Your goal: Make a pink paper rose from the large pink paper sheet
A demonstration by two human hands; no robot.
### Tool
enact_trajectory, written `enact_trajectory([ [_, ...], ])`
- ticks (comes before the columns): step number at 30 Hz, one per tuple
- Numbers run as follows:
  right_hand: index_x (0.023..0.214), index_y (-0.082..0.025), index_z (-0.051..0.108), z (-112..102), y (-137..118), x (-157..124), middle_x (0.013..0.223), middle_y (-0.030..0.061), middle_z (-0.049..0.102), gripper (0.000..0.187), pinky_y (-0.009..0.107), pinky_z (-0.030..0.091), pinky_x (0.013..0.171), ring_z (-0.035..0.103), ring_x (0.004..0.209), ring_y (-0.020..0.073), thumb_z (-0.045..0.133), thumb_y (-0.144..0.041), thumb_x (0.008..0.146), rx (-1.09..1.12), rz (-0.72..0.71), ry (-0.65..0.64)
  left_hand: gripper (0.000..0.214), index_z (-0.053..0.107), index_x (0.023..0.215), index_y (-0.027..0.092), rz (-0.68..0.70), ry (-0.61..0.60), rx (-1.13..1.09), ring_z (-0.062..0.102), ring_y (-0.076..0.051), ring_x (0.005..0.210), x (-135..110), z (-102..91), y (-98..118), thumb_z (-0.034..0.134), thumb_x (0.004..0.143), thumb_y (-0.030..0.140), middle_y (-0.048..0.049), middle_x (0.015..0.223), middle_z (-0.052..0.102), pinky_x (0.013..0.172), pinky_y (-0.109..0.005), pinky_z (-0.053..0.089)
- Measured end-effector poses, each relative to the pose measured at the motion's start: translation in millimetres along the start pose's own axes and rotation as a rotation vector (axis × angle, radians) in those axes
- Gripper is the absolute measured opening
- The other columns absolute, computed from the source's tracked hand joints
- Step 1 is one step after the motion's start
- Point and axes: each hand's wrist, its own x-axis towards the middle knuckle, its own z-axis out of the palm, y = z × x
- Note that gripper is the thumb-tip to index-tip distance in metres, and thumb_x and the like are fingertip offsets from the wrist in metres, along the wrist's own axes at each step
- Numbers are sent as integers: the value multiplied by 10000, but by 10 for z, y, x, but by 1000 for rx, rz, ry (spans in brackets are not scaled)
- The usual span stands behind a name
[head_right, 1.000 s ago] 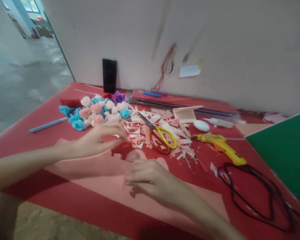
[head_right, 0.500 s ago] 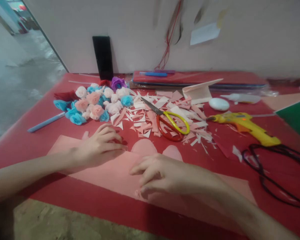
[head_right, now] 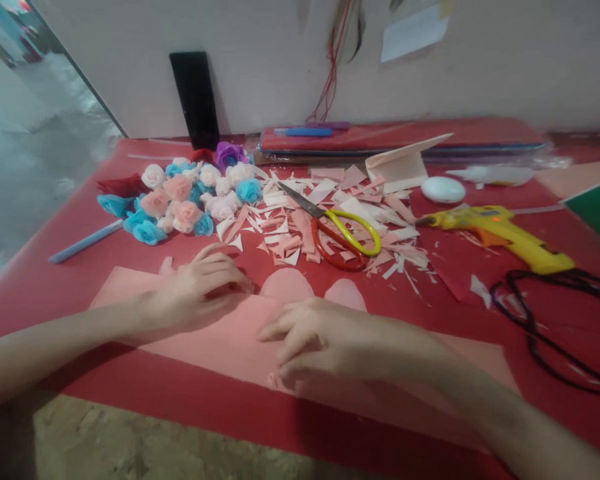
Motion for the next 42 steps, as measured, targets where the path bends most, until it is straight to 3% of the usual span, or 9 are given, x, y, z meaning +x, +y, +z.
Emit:
enact_trajectory([
  [7, 792, -234, 739, -12, -17, 4, 1183, 68, 620, 256, 334, 421, 916, 541, 1109, 217, 535, -387, 819, 41, 38, -27, 133, 602, 720, 172, -133, 68, -77, 557, -116, 732, 29, 18, -8, 508, 814, 163, 12, 744, 669, 975, -409, 329],
  [11, 778, -247, 742, -24, -74, 6, 1132, 49, 650, 199, 326, 450, 896, 572, 1070, 213, 559, -316, 812, 74, 40, 22, 99, 603, 703, 159, -261, 137, -177, 569, -116, 696, 59, -59, 33, 554, 789, 167, 4, 709, 659, 817, -346, 445],
  [14, 777, -260, 742, -18, -157, 9, 1003, 33, 699, 170, 280, 521, 776, 654, 888, 183, 576, -288, 798, 234, 23, 196, 56, 611, 744, 147, -321, 196, -266, 600, -115, 709, 64, -119, 119, 574, 777, 171, -23, 749, 668, 665, -253, 489],
  [19, 748, -305, 736, 29, -315, 14, 908, 19, 689, 97, 193, 524, 539, 638, 719, 134, 641, -282, 752, 573, 42, 666, 59, 684, 759, 173, -322, 272, -492, 592, -137, 711, 76, -207, 302, 637, 727, 188, -26, 684, 678, 686, -283, 497],
  [23, 704, -283, 730, 89, -371, 19, 902, 19, 668, 126, 173, 507, 506, 607, 625, 93, 625, -296, 772, 798, 10, 813, 33, 672, 670, 168, -306, 362, -636, 580, -142, 688, 115, -245, 381, 658, 696, 154, -23, 639, 666, 754, -340, 485],
  [26, 667, -275, 726, 125, -393, 22, 874, 22, 662, 145, 154, 508, 503, 637, 711, 117, 627, -306, 769, 881, -6, 851, 40, 649, 690, 162, -241, 423, -676, 587, -136, 724, 154, -227, 403, 651, 701, 124, -25, 696, 659, 761, -331, 493],
  [31, 705, -299, 730, 153, -431, 0, 1005, 43, 663, 130, 215, 555, 550, 614, 963, 211, 624, -348, 763, 819, -29, 829, 67, 628, 706, 180, -126, 540, -618, 569, -116, 745, 234, -192, 444, 659, 709, 121, -3, 721, 626, 734, -291, 487],
  [37, 784, -371, 715, 183, -442, -11, 1083, -28, 653, 110, 253, 540, 806, 635, 929, 139, 613, -330, 784, 702, -113, 908, 45, 595, 715, 177, 47, 524, -517, 566, -121, 723, 273, -240, 473, 619, 751, 164, -10, 703, 635, 751, -323, 461],
  [42, 799, -388, 711, 158, -461, -32, 1031, -30, 678, 119, 271, 562, 771, 645, 890, 149, 611, -325, 786, 486, -135, 957, 47, 568, 724, 181, 110, 528, -317, 558, -125, 716, 266, -270, 478, 579, 755, 148, -2, 676, 637, 762, -341, 461],
])
